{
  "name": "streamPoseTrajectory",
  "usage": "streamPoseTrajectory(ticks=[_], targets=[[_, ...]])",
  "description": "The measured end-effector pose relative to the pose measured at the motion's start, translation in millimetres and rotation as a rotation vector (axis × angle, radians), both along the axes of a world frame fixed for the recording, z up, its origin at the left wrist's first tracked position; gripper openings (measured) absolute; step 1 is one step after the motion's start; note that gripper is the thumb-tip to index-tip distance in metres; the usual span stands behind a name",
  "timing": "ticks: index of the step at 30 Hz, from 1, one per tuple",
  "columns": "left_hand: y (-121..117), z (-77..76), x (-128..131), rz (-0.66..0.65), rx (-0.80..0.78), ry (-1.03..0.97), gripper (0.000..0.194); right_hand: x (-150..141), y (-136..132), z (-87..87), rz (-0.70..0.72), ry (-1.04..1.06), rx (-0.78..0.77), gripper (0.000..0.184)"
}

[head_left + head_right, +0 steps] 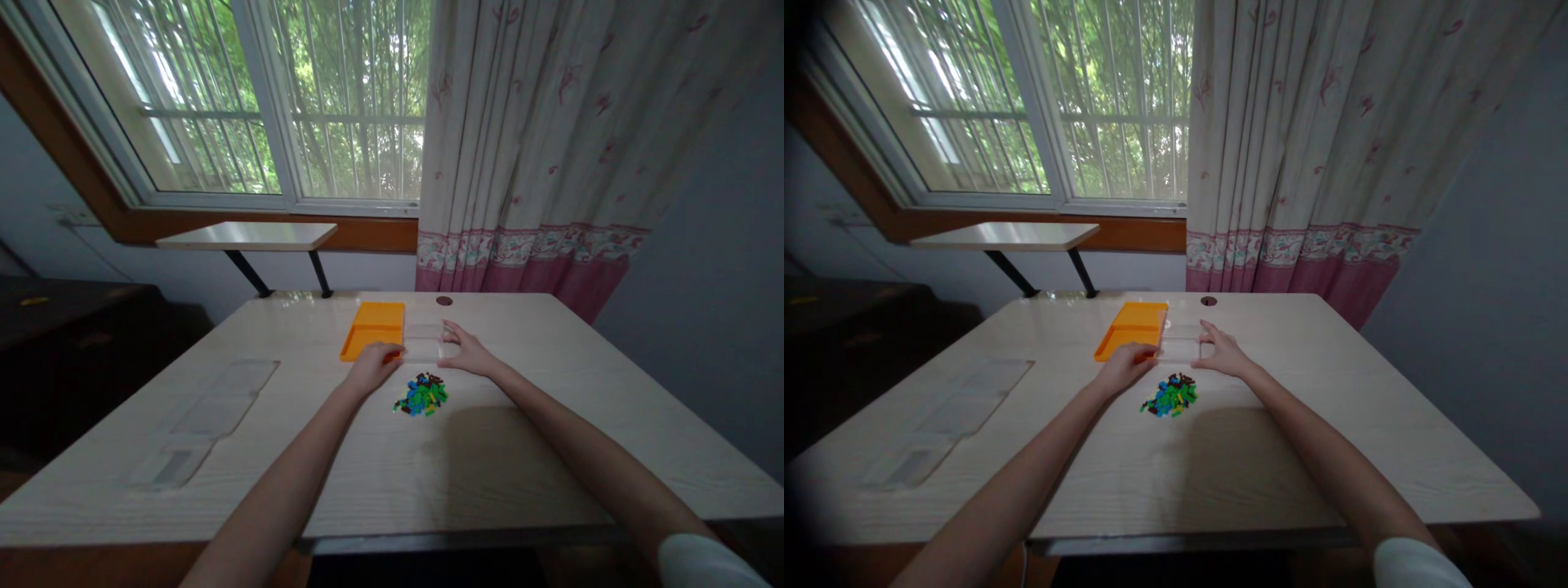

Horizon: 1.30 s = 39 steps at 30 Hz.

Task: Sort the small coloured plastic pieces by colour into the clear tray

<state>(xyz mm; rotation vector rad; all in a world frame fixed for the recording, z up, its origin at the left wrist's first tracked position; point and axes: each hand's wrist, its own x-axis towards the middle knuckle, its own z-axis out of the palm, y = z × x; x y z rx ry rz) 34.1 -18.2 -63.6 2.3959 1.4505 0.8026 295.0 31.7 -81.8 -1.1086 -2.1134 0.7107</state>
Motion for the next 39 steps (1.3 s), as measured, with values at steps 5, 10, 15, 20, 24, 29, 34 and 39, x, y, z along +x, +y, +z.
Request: streamPoseTrajectory(ticks=[5, 10, 15, 20, 24, 29, 34, 39], targets=[[4.2, 0.1, -4.2, 0.015, -0.007, -0.007, 0.03, -4.3, 2.9, -2.3, 0.01, 0.005, 0.019, 0.102], [5.7, -0.3, -6.8, 0.04, -0.007, -0.02, 0.03, -7.3, 3.3, -3.7, 0.001, -0.023, 0.069, 0.098], [2.3, 2.2, -3.9, 0.04, -0.034, -0.064, 0.029, -7.5, 1.4, -2.9, -0.002, -0.04, 0.083, 0.095], [-6.1, 21.8, -5.2, 0.079, 0.01, -0.017, 0.049, -5.4, 0.3, -3.9, 0.01, -0.05, 0.075, 0.103], [-27.3, 51.4, -43.0, 0.213, 0.039, 0.135, 0.047, -2.0, 0.4, -5.8, 0.03, 0.027, 0.025, 0.105], [-87.7, 65.5, -133.2, 0.572, -0.014, 0.433, 0.052, -1.6, -1.8, -2.4, 0.017, 0.097, -0.047, 0.088], [-131.8, 42.2, -200.3, 0.827, -0.152, 0.527, 0.058, -4.9, -1.5, -1.9, 0.024, 0.134, -0.041, 0.078], [-128.4, 24.5, -205.0, 0.772, -0.237, 0.433, 0.06, -3.2, -0.6, -0.7, -0.09, 0.177, 0.111, 0.068]])
